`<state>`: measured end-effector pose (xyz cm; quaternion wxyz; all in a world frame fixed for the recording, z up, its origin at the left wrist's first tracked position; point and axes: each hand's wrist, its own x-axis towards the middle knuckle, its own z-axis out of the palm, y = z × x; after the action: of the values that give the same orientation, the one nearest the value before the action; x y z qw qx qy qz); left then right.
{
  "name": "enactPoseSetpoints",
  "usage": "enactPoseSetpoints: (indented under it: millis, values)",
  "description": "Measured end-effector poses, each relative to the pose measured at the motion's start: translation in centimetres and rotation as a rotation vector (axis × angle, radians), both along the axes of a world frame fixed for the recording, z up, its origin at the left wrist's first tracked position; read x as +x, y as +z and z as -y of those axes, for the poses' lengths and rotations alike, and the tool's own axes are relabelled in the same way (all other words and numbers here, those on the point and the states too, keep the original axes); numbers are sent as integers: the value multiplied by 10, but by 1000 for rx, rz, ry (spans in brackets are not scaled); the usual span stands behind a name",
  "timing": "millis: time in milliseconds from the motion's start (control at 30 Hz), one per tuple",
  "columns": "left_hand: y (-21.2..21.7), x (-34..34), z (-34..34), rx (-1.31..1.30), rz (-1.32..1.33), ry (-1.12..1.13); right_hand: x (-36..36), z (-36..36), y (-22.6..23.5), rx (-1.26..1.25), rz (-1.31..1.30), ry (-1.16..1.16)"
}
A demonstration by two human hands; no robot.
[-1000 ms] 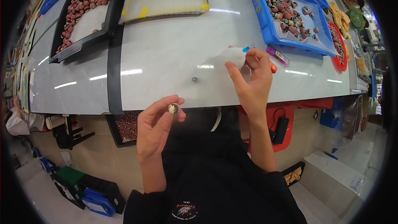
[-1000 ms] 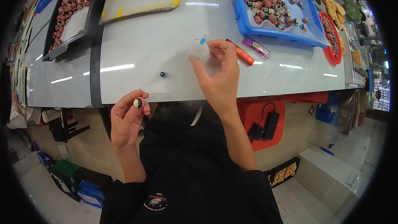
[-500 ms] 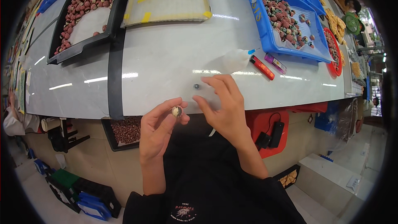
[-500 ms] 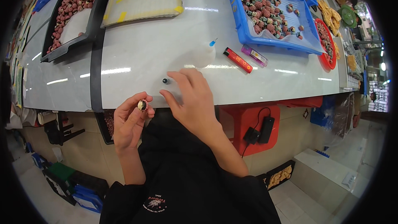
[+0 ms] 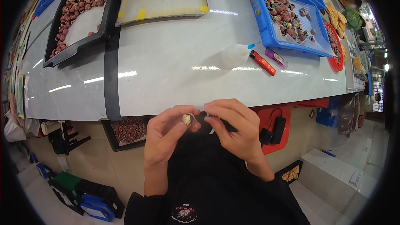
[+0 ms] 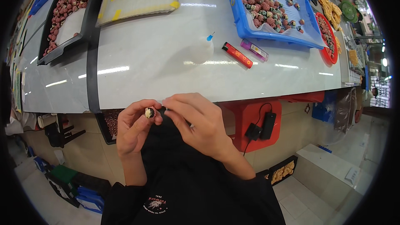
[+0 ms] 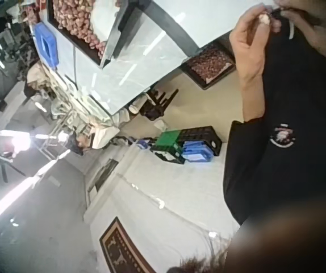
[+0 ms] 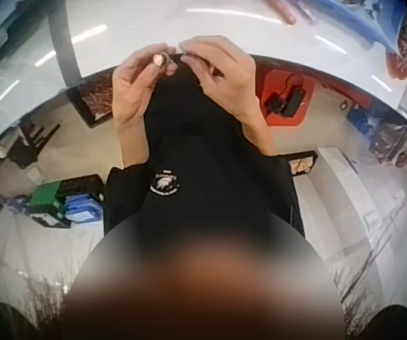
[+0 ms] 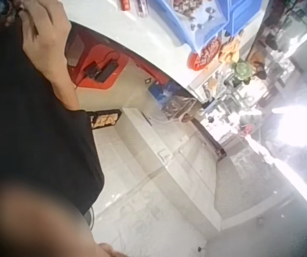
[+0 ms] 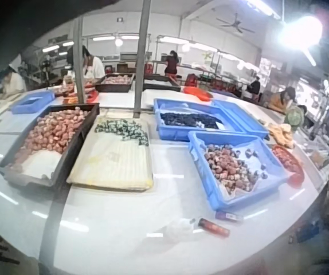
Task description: Applying glue to small plastic components and assembling them.
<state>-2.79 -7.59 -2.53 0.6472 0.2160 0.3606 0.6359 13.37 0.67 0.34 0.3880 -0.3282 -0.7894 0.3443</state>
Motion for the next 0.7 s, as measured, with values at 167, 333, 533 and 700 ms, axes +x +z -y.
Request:
enactPoseSetpoints:
  millis: [167,333,533,700]
  values:
    - [0,10,-2,23,1,-26,5,11,10,15,3,48]
    - [-2,13,-2,22,-36,-45,5,14,5,114,-81,12]
    - [-2,13,-3,83,-58,-57,12,18,10,213,-11,0]
    - [7,14,0,141,-266,-19,17,18,11,203,7,34]
